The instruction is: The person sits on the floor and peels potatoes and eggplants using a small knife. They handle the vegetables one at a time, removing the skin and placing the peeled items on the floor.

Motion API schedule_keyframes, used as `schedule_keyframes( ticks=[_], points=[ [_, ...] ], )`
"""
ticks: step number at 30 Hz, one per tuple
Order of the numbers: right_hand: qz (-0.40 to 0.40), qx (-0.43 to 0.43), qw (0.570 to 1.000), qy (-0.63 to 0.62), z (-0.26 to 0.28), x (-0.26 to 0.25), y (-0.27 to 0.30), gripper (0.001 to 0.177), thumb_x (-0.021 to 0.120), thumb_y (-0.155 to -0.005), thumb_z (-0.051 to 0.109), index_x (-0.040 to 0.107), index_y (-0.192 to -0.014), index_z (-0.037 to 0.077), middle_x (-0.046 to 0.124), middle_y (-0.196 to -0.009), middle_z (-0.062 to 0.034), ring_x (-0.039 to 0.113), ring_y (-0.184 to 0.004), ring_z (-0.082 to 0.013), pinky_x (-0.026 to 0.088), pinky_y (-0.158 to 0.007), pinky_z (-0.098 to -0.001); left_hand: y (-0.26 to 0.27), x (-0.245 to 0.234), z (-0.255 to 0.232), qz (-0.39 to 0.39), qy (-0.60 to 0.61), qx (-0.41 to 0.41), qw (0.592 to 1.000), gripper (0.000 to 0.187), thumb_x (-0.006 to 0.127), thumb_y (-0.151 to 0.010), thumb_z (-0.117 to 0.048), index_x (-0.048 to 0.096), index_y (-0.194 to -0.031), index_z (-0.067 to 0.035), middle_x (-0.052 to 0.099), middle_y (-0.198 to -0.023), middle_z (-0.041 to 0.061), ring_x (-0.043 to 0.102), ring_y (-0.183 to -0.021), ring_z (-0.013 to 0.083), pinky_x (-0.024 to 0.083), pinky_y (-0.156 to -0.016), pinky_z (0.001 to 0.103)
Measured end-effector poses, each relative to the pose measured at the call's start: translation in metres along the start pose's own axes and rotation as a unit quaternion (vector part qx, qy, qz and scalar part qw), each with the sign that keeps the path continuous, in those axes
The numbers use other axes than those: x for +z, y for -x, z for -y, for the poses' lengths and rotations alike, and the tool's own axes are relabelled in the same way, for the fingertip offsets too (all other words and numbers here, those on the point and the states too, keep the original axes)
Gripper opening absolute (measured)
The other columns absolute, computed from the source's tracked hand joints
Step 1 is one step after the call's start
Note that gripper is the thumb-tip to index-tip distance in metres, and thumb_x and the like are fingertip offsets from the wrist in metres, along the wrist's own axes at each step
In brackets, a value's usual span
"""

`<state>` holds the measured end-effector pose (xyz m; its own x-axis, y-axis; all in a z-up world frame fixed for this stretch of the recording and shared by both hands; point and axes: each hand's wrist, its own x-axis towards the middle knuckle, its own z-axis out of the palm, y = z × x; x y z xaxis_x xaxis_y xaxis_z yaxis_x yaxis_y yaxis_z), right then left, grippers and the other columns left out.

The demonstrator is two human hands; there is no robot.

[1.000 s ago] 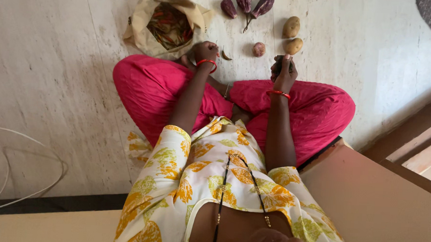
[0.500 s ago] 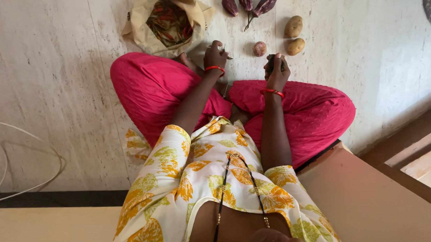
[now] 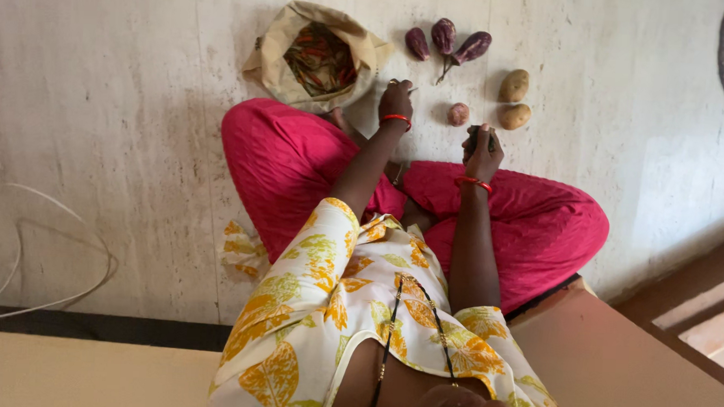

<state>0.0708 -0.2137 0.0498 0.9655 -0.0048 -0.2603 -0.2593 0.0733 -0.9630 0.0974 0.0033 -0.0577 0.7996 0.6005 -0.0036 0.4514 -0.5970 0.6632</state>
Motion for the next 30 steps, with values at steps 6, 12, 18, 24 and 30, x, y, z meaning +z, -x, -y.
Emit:
schedule_keyframes(
  ticks=[6,12,18,24,30],
  points=[
    [0.000,0.007,1.000,0.004,-0.006,-0.001,-0.006,0.037,0.061,-0.105,0.040,0.072,-0.092,0.008,0.061,-0.063,0.0003,0.043,-0.045,-0.0041,0.028,-0.040,-0.0219,-0.004,-0.033,-0.018,0.009,0.019,0.115,0.993,0.023,0.070,-0.079,-0.015,0.068,-0.101,-0.011,0.066,-0.103,0.019,0.068,-0.089,0.0394,0.056,-0.073,0.049],
    [0.005,-0.005,1.000,0.027,-0.015,0.003,-0.009,0.037,0.061,-0.106,0.040,0.072,-0.093,0.007,0.061,-0.063,-0.0003,0.043,-0.045,-0.0041,0.029,-0.041,-0.0214,-0.073,-0.121,-0.015,-0.048,-0.031,0.126,0.990,0.019,0.065,-0.096,-0.029,0.068,-0.094,-0.010,0.072,-0.082,0.012,0.072,-0.076,0.0361,0.057,-0.066,0.051],
    [-0.004,-0.011,0.999,0.031,-0.023,0.003,-0.015,0.036,0.062,-0.106,0.038,0.072,-0.093,0.006,0.062,-0.064,-0.0007,0.046,-0.047,-0.0043,0.031,-0.043,-0.0217,-0.109,-0.178,0.065,0.186,-0.227,-0.087,0.952,0.038,0.068,-0.095,-0.030,0.067,-0.131,-0.016,0.067,-0.131,0.012,0.066,-0.120,0.0303,0.056,-0.096,0.045],
    [-0.025,0.011,0.998,0.057,-0.025,0.001,-0.009,0.038,0.061,-0.107,0.038,0.074,-0.093,0.005,0.062,-0.065,0.0001,0.045,-0.050,-0.0036,0.032,-0.046,-0.0214,-0.107,-0.141,0.077,0.261,-0.205,-0.165,0.929,0.048,0.068,-0.093,-0.025,0.062,-0.139,-0.014,0.055,-0.148,0.012,0.053,-0.137,0.0323,0.049,-0.106,0.048],
    [-0.032,0.021,0.999,0.022,-0.028,-0.001,-0.012,0.036,0.061,-0.105,0.036,0.072,-0.092,0.005,0.061,-0.063,-0.0005,0.044,-0.048,-0.0045,0.031,-0.045,-0.0221,-0.102,-0.130,0.068,0.212,-0.194,-0.151,0.946,0.033,0.053,-0.104,-0.022,0.070,-0.131,-0.012,0.063,-0.141,0.014,0.060,-0.131,0.0358,0.052,-0.104,0.050]
  ],
)
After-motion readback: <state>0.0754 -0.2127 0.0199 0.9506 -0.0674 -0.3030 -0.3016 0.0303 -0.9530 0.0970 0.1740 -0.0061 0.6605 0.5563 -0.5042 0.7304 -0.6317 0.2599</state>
